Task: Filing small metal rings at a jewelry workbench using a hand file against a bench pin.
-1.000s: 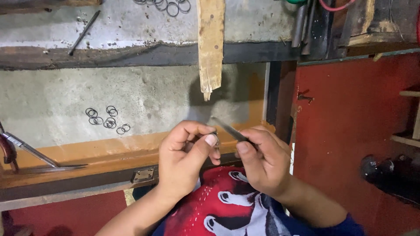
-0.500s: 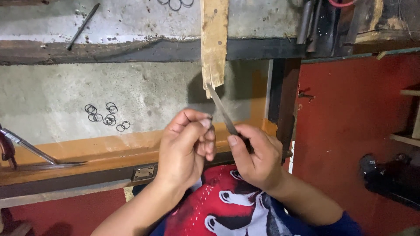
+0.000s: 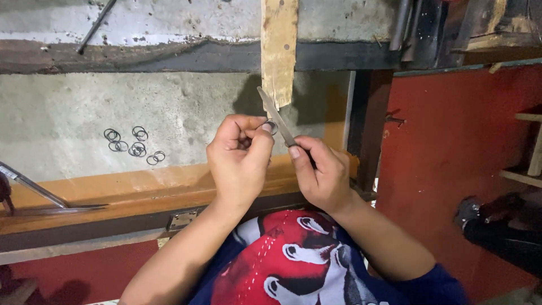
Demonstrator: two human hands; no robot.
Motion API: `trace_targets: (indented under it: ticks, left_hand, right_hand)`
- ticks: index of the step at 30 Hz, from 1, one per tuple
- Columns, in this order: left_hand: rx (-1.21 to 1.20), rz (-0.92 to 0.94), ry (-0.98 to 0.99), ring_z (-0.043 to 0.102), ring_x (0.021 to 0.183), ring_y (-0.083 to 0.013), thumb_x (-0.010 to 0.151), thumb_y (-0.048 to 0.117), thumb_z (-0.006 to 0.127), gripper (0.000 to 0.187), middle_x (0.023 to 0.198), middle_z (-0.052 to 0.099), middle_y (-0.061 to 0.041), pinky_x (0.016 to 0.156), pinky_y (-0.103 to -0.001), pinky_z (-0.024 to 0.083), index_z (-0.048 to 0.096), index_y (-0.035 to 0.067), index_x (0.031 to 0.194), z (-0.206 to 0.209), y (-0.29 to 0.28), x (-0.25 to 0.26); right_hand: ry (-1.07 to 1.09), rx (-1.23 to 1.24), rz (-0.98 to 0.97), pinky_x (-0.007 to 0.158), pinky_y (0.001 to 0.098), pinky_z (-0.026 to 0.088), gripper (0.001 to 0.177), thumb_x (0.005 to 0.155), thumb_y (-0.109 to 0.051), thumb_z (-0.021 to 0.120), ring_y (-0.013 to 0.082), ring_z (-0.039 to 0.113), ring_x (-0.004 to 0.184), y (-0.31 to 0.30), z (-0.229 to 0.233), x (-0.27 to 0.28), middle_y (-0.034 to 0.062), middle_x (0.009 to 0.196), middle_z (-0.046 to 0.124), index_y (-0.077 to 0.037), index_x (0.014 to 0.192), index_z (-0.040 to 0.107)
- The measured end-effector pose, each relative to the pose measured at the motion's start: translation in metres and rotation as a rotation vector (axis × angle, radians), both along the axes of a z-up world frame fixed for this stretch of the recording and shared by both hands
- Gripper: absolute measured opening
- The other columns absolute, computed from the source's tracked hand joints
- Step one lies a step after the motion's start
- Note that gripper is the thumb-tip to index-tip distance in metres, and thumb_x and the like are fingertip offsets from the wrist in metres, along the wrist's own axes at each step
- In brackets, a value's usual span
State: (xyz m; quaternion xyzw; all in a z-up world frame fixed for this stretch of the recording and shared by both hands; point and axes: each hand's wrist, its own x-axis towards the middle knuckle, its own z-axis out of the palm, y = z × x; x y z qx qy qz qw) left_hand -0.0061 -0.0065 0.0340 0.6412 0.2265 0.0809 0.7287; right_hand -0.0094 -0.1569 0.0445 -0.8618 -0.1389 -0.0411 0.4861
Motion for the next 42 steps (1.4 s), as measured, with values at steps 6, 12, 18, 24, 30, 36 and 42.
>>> trace_targets:
  ticks: [6, 12, 18, 24, 30, 36, 42]
  left_hand:
    - [0.186, -0.008, -0.085, 0.047, 0.043, -0.0066, 0.085, -0.006, 0.068, 0.008, 0.053, 0.061, -0.008, 0.038, -0.023, 0.04, 0.074, -0.002, 0.089, 0.009, 0.003, 0.002]
    - [0.274, 0.006, -0.179, 0.052, 0.042, -0.0115, 0.085, -0.006, 0.068, 0.008, 0.056, 0.063, -0.009, 0.039, -0.027, 0.043, 0.074, -0.003, 0.089, 0.005, 0.003, 0.0]
    - [0.4, 0.028, -0.277, 0.056, 0.043, -0.0151, 0.085, -0.005, 0.07, 0.008, 0.058, 0.064, -0.006, 0.04, -0.03, 0.047, 0.075, -0.001, 0.089, -0.004, 0.003, 0.001]
    - [0.563, 0.022, -0.365, 0.062, 0.047, -0.0218, 0.084, -0.006, 0.071, 0.008, 0.061, 0.065, -0.008, 0.042, -0.032, 0.051, 0.075, -0.001, 0.089, -0.01, 0.003, -0.001]
    - [0.593, 0.008, -0.376, 0.063, 0.049, -0.0229, 0.085, -0.005, 0.072, 0.006, 0.062, 0.065, -0.008, 0.043, -0.034, 0.051, 0.073, 0.0, 0.088, -0.012, 0.005, -0.001]
    - [0.603, 0.018, -0.368, 0.068, 0.054, -0.0291, 0.086, -0.001, 0.07, 0.004, 0.066, 0.07, -0.01, 0.049, -0.038, 0.054, 0.069, 0.002, 0.083, -0.009, 0.006, -0.001]
    - [0.594, 0.058, -0.398, 0.068, 0.053, -0.0194, 0.084, -0.001, 0.074, 0.006, 0.065, 0.07, -0.003, 0.052, -0.029, 0.057, 0.074, 0.004, 0.085, -0.009, 0.011, -0.006]
  right_hand:
    - [-0.019, 0.005, 0.002, 0.045, 0.0323, 0.049, 0.013, 0.1, -0.008, 0.064, 0.0229, 0.062, 0.047, 0.0, -0.005, 0.004, 0.0109, 0.057, 0.063, 0.0, 0.096, 0.074]
    - [-0.031, 0.001, 0.031, 0.046, 0.0322, 0.049, 0.012, 0.099, -0.007, 0.065, 0.0241, 0.062, 0.048, 0.0, -0.004, 0.006, 0.0123, 0.058, 0.062, 0.0, 0.095, 0.074]
    - [-0.046, -0.023, 0.035, 0.045, 0.0318, 0.049, 0.01, 0.098, -0.005, 0.065, 0.0249, 0.062, 0.048, -0.002, -0.004, 0.003, 0.0125, 0.057, 0.062, 0.0, 0.094, 0.073]
    - [-0.065, -0.032, 0.041, 0.045, 0.0316, 0.049, 0.011, 0.098, -0.006, 0.066, 0.0253, 0.062, 0.048, -0.004, -0.009, 0.003, 0.0118, 0.057, 0.062, -0.001, 0.093, 0.074]
    - [-0.105, -0.057, 0.061, 0.046, 0.036, 0.049, 0.01, 0.098, -0.006, 0.067, 0.0324, 0.064, 0.052, -0.003, -0.016, 0.008, 0.0158, 0.059, 0.061, 0.0, 0.097, 0.073]
    - [-0.077, -0.088, 0.055, 0.045, 0.0386, 0.049, 0.007, 0.093, -0.004, 0.071, 0.0348, 0.065, 0.051, -0.022, -0.018, -0.004, 0.0167, 0.057, 0.062, 0.001, 0.093, 0.075]
    - [-0.01, -0.128, -0.05, 0.047, 0.0406, 0.049, 0.012, 0.095, -0.008, 0.067, 0.0344, 0.065, 0.052, -0.076, -0.026, -0.034, 0.0177, 0.058, 0.063, 0.002, 0.094, 0.074]
